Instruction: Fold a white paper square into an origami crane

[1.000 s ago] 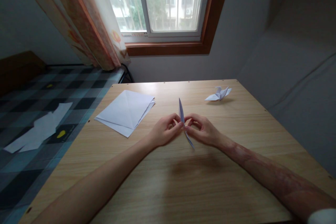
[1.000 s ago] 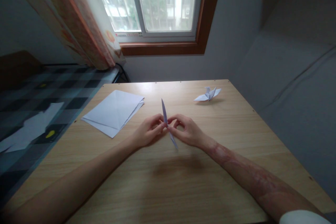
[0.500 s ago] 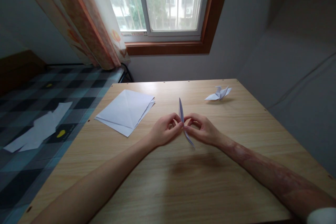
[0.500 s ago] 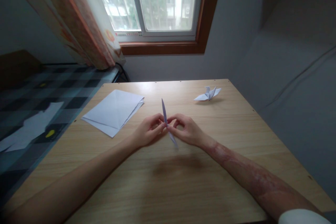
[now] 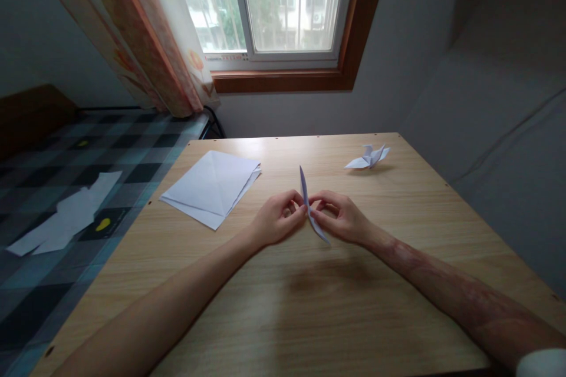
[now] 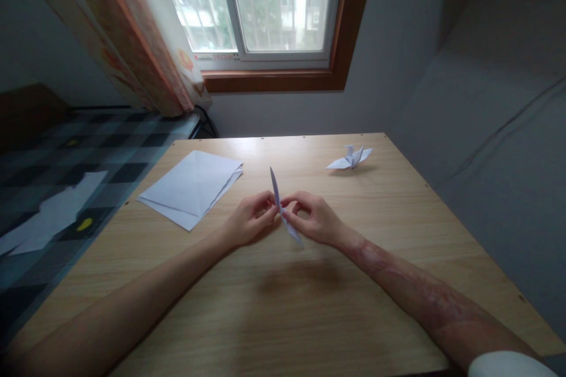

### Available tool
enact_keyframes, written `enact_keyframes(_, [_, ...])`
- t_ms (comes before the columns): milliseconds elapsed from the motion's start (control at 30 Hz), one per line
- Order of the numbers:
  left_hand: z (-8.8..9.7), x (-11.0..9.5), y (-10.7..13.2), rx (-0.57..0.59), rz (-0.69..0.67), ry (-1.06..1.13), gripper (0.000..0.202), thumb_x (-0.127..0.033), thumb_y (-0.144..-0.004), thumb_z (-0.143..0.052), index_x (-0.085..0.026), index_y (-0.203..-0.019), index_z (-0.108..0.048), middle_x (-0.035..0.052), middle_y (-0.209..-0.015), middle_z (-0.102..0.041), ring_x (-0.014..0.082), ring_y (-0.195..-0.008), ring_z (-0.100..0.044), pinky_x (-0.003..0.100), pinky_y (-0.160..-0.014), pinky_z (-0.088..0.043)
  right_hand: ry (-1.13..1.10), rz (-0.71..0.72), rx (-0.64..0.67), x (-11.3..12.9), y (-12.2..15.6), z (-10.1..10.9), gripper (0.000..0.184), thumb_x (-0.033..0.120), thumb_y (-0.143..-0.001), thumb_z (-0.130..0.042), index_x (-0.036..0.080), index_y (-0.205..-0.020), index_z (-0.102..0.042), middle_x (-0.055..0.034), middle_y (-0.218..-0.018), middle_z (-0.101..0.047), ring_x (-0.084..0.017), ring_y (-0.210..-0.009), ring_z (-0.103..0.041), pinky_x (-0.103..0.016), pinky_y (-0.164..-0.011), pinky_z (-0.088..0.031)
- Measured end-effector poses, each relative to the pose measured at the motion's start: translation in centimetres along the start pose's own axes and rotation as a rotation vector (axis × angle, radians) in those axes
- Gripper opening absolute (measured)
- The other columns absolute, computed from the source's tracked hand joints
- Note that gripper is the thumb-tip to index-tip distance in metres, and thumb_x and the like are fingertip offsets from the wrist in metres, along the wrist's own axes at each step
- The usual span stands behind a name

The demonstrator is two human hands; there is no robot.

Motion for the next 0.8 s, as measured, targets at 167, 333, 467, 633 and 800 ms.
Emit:
enact_keyframes(167, [0.0, -0.3, 0.1, -0.014, -0.010, -0.038, 0.033, -0.050, -0.103, -0.068, -0.017, -0.097, -0.071, 0.0016, -0.075, -0.071, 0.0142, -0.065, -0.059, 0.025, -0.062, -0.041, 0.027, 0.009, 0.007, 0.3, 0.0, -0.1, 0.028, 0.044, -0.103, -0.073, 0.024, -0.121, -0.079, -0.0095, -0.114, -0.081, -0.021, -0.087, -0.076, -0.037, -0.084, -0.064])
enact_keyframes(333, [0.0, -0.5, 0.1, -0.018, -0.001, -0.076, 0.034, -0.052, -0.098, -0.075, -0.018, -0.095, -0.068, -0.0013, -0.070, -0.067, 0.0130, -0.061, -0.057, 0.024, -0.060, -0.039, 0.035, 0.008, 0.002, 0.3, 0.0, -0.1, 0.027, 0.043, -0.103, -0.073, 0.024, -0.121, -0.080, -0.0100, -0.115, -0.082, -0.022, -0.086, -0.077, -0.037, -0.083, -0.064])
enact_keyframes(467, [-0.1, -0.4, 0.2, 0.015, -0.031, -0.101, 0.024, -0.043, -0.101, -0.069, -0.019, -0.101, -0.070, 0.0009, -0.077, -0.071, 0.0155, -0.067, -0.063, 0.026, -0.064, -0.043, 0.051, 0.017, -0.036, 0.3, 0.2, -0.2, 0.023, 0.037, -0.103, -0.071, 0.025, -0.120, -0.079, -0.0088, -0.115, -0.082, -0.021, -0.086, -0.077, -0.036, -0.083, -0.063])
enact_keyframes(633, [-0.6, -0.8, 0.3, -0.027, -0.138, -0.329, 0.013, -0.033, -0.097, -0.069, -0.022, -0.092, -0.065, 0.0005, -0.074, -0.067, 0.0175, -0.067, -0.061, 0.030, -0.068, -0.042, 0.310, 0.040, -0.090, 1.0, 0.5, -0.6, 0.023, 0.028, -0.094, -0.076, 0.026, -0.118, -0.074, -0.0062, -0.106, -0.081, -0.023, -0.086, -0.074, -0.038, -0.084, -0.058])
enact_keyframes(800, [-1.2, -0.9, 0.5, -0.045, -0.261, -0.434, 0.009, -0.024, -0.093, -0.068, -0.024, -0.088, -0.060, -0.0017, -0.070, -0.066, 0.0202, -0.071, -0.067, 0.033, -0.076, -0.049, 0.514, 0.066, -0.102, 1.3, 0.8, -1.0, 0.028, 0.024, -0.089, -0.075, 0.025, -0.116, -0.067, -0.0069, -0.105, -0.078, -0.026, -0.093, -0.072, -0.037, -0.083, -0.054])
Point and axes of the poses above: each hand's wrist, its own y-axis away from the middle knuckle, its own z-axis out of the back of the hand, x = y × z, the point moved 4 cm from there along -y, towards the middle knuckle
